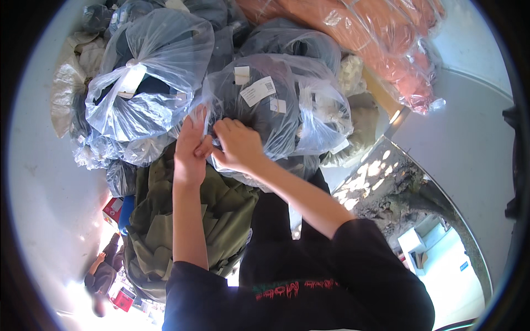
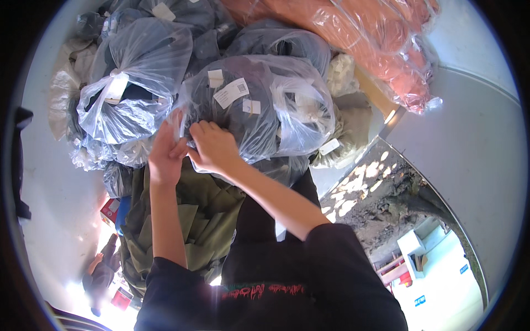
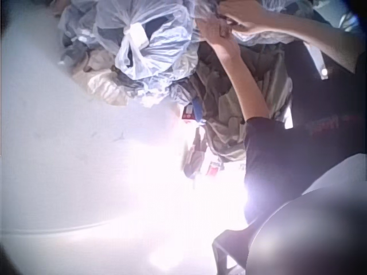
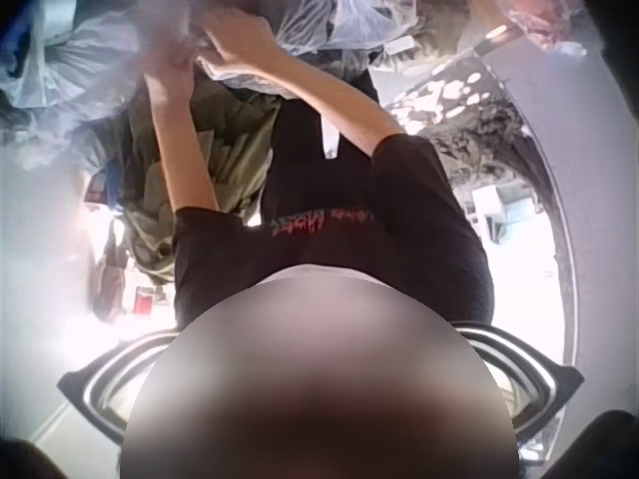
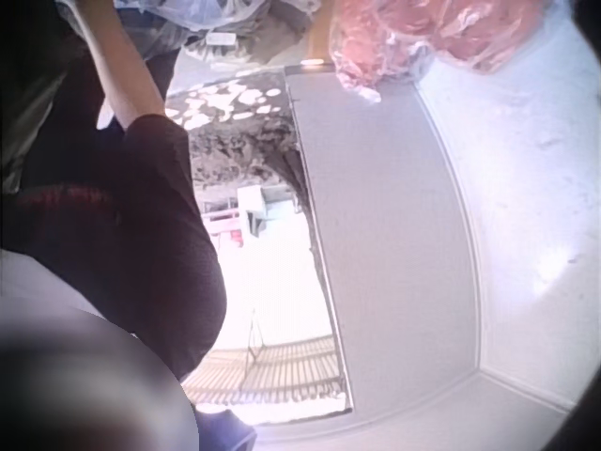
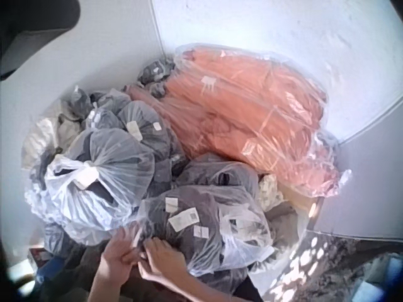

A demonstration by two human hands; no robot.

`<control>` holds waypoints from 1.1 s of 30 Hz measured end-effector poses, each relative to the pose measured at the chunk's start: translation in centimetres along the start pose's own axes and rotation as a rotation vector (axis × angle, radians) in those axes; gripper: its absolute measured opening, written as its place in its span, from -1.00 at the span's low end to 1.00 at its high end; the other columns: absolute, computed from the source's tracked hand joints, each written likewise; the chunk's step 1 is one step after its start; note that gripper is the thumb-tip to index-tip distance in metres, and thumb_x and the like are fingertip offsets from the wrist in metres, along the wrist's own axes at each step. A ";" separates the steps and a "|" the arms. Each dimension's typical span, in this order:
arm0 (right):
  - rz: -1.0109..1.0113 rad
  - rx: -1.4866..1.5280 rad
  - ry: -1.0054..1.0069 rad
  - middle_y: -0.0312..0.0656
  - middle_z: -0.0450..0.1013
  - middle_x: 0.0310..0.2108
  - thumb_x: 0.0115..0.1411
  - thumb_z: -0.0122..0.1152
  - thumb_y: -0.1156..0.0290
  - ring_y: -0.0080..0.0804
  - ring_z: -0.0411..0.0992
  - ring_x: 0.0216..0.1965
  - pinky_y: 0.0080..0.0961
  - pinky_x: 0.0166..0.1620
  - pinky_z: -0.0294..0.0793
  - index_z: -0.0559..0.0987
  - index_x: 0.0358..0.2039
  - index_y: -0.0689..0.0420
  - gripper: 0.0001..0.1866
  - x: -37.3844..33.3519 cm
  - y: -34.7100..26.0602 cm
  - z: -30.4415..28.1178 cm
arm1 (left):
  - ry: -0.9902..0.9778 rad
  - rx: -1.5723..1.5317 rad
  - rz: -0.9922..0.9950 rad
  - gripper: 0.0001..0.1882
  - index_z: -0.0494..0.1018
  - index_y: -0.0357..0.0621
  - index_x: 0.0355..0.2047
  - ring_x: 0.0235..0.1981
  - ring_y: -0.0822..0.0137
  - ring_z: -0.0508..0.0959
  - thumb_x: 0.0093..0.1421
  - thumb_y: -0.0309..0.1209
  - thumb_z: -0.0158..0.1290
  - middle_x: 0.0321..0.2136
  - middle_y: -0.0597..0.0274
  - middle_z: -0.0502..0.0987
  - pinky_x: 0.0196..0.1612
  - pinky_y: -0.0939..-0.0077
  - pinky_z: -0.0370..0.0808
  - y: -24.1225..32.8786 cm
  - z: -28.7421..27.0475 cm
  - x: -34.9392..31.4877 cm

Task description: The person stands on the back of a truck and organizes multiple plastic bags filled with items. They lift, shift, and tie the bags to arrange them neatly within the truck bed.

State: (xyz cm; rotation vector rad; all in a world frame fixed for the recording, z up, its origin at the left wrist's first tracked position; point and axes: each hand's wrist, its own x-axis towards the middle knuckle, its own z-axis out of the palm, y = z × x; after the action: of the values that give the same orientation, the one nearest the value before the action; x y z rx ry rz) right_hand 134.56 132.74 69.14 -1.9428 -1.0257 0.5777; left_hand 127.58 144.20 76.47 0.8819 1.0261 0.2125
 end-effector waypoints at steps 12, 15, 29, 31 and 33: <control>0.293 -0.699 -0.354 0.02 0.59 -0.05 0.18 0.19 0.46 0.04 0.54 0.04 -0.10 0.02 0.53 0.47 0.15 0.11 -0.52 6.8 14.3 -12.1 | 0.321 1.258 -0.023 -0.09 0.23 -0.27 0.10 -0.08 -0.21 0.64 0.00 0.08 0.42 -0.08 -0.12 0.64 -0.02 -0.03 0.52 -6.8 6.0 -1.7; 0.232 -0.833 -0.648 0.01 0.63 -0.20 0.20 0.24 0.38 0.07 0.60 -0.12 -0.05 -0.13 0.58 0.61 -0.10 0.10 -0.74 8.6 16.8 -13.9 | 0.315 1.237 -0.111 -0.08 0.24 -0.24 0.14 -0.10 -0.26 0.64 0.00 0.10 0.41 -0.13 -0.20 0.63 -0.06 -0.04 0.53 -8.7 5.3 -4.1; 0.298 -0.930 0.312 -0.04 0.54 -0.44 0.26 0.30 0.31 -0.09 0.57 -0.48 -0.23 -0.31 0.52 0.56 -0.34 0.16 -0.81 -5.8 10.9 -20.8 | 0.417 1.111 0.185 -0.36 0.40 -0.32 -0.06 -0.10 -0.17 0.64 0.05 -0.13 0.41 -0.14 -0.09 0.64 -0.03 -0.03 0.50 -5.0 8.1 6.5; 0.898 -0.412 0.022 0.01 0.57 -0.33 0.28 0.27 0.37 -0.14 0.59 -0.45 -0.29 -0.22 0.56 0.54 -0.24 0.22 -0.82 -6.9 10.5 -19.1 | 0.374 1.052 0.184 -0.43 0.43 -0.31 -0.10 -0.16 -0.06 0.66 0.07 -0.16 0.40 -0.17 0.01 0.65 -0.04 0.06 0.51 -2.9 8.1 8.3; 0.976 0.473 0.354 -0.07 0.56 -0.37 0.29 0.21 0.39 -0.15 0.61 -0.41 -0.27 -0.15 0.57 0.53 -0.27 0.22 -0.85 -6.4 9.9 -17.3 | 0.264 0.568 0.042 -0.48 0.46 -0.29 -0.15 -0.34 0.18 0.58 0.06 -0.18 0.40 -0.21 0.12 0.64 -0.21 0.25 0.50 -0.6 7.3 8.9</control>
State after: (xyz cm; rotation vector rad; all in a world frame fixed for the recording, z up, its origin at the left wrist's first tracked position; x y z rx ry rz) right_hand 147.53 116.28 70.19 -1.9099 0.3305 0.8512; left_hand 138.10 144.64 71.79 1.4163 1.3445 0.0706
